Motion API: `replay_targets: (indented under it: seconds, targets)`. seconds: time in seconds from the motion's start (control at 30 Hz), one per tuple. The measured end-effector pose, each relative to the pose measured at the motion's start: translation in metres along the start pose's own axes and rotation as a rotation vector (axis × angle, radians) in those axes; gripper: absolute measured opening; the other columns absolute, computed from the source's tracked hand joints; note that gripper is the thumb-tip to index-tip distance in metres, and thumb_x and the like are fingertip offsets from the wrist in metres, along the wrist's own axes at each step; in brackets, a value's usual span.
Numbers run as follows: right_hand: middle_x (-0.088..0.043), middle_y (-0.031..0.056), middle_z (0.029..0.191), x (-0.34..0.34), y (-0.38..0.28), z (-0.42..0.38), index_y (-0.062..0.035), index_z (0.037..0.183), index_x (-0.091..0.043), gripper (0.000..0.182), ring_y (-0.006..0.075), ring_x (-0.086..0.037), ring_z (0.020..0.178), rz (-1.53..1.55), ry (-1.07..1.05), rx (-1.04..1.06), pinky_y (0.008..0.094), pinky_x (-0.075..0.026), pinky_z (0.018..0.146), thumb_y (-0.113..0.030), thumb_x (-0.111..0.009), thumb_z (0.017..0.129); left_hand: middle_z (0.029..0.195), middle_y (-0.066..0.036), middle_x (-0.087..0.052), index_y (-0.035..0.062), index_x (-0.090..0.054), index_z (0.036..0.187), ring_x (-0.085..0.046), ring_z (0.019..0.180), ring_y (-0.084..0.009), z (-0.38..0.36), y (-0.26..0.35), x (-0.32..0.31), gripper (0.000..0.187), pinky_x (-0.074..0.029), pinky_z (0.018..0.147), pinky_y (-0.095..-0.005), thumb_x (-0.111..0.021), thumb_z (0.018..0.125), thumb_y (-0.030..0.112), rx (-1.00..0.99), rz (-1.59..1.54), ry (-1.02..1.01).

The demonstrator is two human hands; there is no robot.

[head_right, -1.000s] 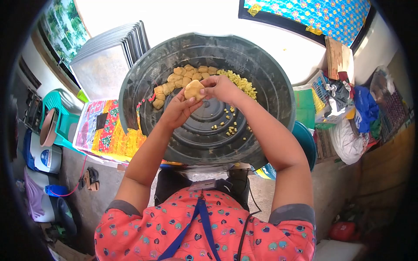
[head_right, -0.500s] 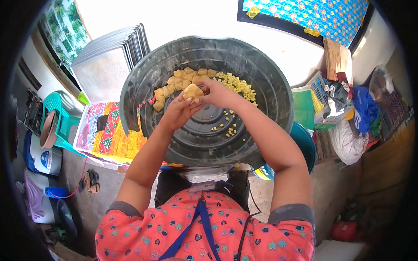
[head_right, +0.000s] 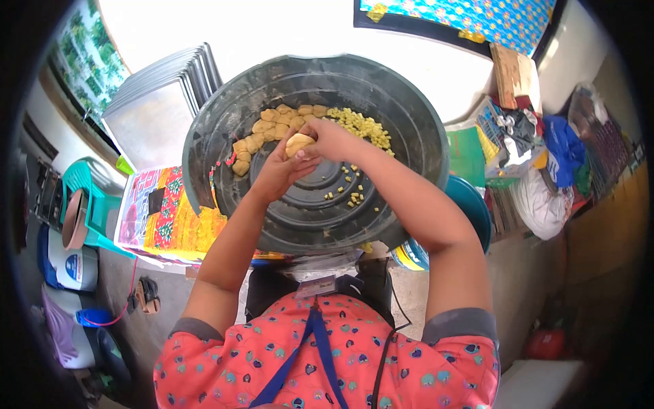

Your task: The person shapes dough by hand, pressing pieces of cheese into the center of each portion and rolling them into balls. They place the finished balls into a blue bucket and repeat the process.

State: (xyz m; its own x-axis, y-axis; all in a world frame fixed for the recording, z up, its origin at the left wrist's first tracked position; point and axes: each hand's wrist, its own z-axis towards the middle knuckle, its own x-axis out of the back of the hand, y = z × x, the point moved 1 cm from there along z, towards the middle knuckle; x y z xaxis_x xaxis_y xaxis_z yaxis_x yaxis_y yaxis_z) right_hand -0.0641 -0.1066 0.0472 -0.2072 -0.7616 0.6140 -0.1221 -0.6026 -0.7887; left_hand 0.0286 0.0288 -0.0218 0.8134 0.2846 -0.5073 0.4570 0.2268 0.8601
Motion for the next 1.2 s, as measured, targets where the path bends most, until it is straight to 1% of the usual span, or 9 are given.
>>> replay_targets:
  seconds: [0.13,0.37,0.57,0.7,0.83,0.97,1.0,1.1,1.2]
  targets:
    - [-0.063,0.0075,0.093,0.024,-0.001,-0.008,-0.0003,0.105,-0.058,0.036,0.0142,-0.061,0.078,0.176,0.044,-0.035,0.0248,-0.051,0.067,-0.010,-0.073,0.074,0.118,-0.013,-0.056,0.0103,-0.012,0.145,-0.062,0.094,-0.0212,0.000,0.000,0.002,0.080,-0.050,0.083,-0.0330,-0.065,0.085,0.021,0.024,0.163,-0.100]
    - [-0.062,0.0080,0.102,0.128,0.038,-0.099,0.0011,0.116,-0.054,0.041,0.0145,-0.062,0.090,0.574,0.456,-0.034,0.0215,-0.053,0.074,-0.008,-0.068,0.079,0.109,-0.012,-0.062,0.0063,-0.038,0.135,-0.061,0.091,-0.0161,0.004,-0.014,0.009,0.054,-0.048,0.077,-0.0279,-0.060,0.088,0.022,0.055,0.550,-0.083]
    - [-0.062,0.0032,0.098,0.166,0.142,-0.245,-0.0021,0.117,-0.054,0.047,0.0103,-0.060,0.086,0.535,0.856,-0.406,0.0164,-0.047,0.061,-0.017,-0.073,0.077,0.109,-0.012,-0.062,0.0052,-0.043,0.132,-0.059,0.090,-0.0146,0.005,-0.017,0.003,0.050,-0.046,0.078,-0.0274,-0.059,0.088,0.023,0.133,0.634,-0.130]
    - [-0.061,0.0017,0.094,0.141,0.210,-0.318,-0.0087,0.120,-0.052,0.046,0.0095,-0.059,0.076,0.626,0.655,-0.672,0.0218,-0.047,0.059,-0.017,-0.070,0.078,0.109,-0.012,-0.061,0.0048,-0.043,0.132,-0.058,0.090,-0.0154,0.006,-0.019,0.001,0.051,-0.047,0.080,-0.0290,-0.061,0.088,0.023,0.176,0.641,-0.133]
    - [-0.062,0.0136,0.102,0.125,0.255,-0.346,-0.0018,0.124,-0.049,0.059,0.0161,-0.058,0.072,-0.055,0.522,-1.129,0.0268,-0.041,0.047,-0.019,-0.072,0.072,0.108,-0.011,-0.062,0.0042,-0.043,0.132,-0.059,0.088,-0.0148,0.009,-0.020,-0.004,0.051,-0.047,0.080,-0.0285,-0.061,0.088,0.024,0.205,0.657,-0.127]
    - [-0.061,0.0155,0.110,0.130,0.257,-0.319,-0.0020,0.123,-0.051,0.059,0.0231,-0.061,0.089,-0.037,0.541,-1.012,0.0337,-0.048,0.058,-0.025,-0.072,0.072,0.106,-0.010,-0.062,0.0048,-0.044,0.131,-0.059,0.087,-0.0136,0.010,-0.024,0.000,0.051,-0.046,0.078,-0.0272,-0.060,0.088,0.025,0.231,0.712,-0.095]
    - [-0.059,0.0175,0.116,0.135,0.271,-0.312,-0.0019,0.123,-0.052,0.058,0.0269,-0.062,0.094,-0.193,0.546,-0.903,0.0368,-0.049,0.073,-0.026,-0.071,0.073,0.106,-0.010,-0.063,0.0050,-0.044,0.131,-0.059,0.087,-0.0133,0.010,-0.024,0.001,0.051,-0.046,0.078,-0.0269,-0.060,0.088,0.025,0.236,0.725,-0.085]
    - [-0.059,0.0201,0.115,0.151,0.260,-0.273,-0.0016,0.119,-0.056,0.053,0.0307,-0.060,0.101,-0.362,0.577,-0.834,0.0367,-0.046,0.084,-0.024,-0.070,0.073,0.106,-0.010,-0.063,0.0051,-0.045,0.131,-0.059,0.087,-0.0133,0.010,-0.025,0.006,0.050,-0.045,0.077,-0.0264,-0.060,0.088,0.026,0.242,0.735,-0.058]
    - [-0.065,0.0123,0.086,0.163,0.268,-0.242,-0.0016,0.103,-0.064,0.034,0.0201,-0.059,0.069,-0.434,0.536,-0.663,0.0295,-0.046,0.050,-0.023,-0.064,0.076,0.103,-0.009,-0.063,0.0046,-0.046,0.130,-0.058,0.086,-0.0128,0.008,-0.023,0.006,0.050,-0.045,0.077,-0.0255,-0.061,0.087,0.026,0.227,0.765,-0.036]
